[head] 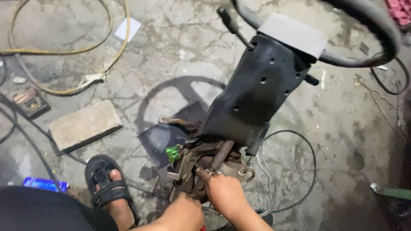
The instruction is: The person is working on a piece of machinery, possibly a lawnmower, using a wrench to tighten or loosen bolts. They are also using a red marker to mark a specific part of the machinery.
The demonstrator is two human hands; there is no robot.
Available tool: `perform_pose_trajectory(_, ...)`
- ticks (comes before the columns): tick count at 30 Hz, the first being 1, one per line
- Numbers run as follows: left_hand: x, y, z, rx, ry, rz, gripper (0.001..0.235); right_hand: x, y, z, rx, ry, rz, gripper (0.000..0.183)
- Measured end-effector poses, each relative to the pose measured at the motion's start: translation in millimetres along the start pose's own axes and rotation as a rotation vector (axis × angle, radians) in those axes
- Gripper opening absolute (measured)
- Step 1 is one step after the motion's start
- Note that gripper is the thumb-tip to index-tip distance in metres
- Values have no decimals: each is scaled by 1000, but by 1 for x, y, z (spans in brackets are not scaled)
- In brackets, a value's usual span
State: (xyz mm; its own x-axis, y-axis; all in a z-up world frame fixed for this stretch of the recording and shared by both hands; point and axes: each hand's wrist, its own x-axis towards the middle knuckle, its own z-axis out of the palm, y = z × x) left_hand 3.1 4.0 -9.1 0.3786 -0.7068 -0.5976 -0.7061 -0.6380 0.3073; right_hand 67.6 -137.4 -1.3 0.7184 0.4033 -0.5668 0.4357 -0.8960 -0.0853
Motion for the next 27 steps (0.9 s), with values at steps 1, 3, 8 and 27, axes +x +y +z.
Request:
perform_pose_trajectory(1,0,-1,-3,13,2,3,34,-6,1,-11,2,10,9,52)
perform_pose_trajectory(3,-1,-6,-6,-53,-87,49,36,-15,1,-31,37,-124,74,48)
perform_pose_trajectory(8,2,0,14,48,39,23,34,-3,-1,-3,-4,-75,28,61)
perform_pose_trajectory(27,5,-25,-6,76,35,-64,30,3,52,10,98,481,-71,67)
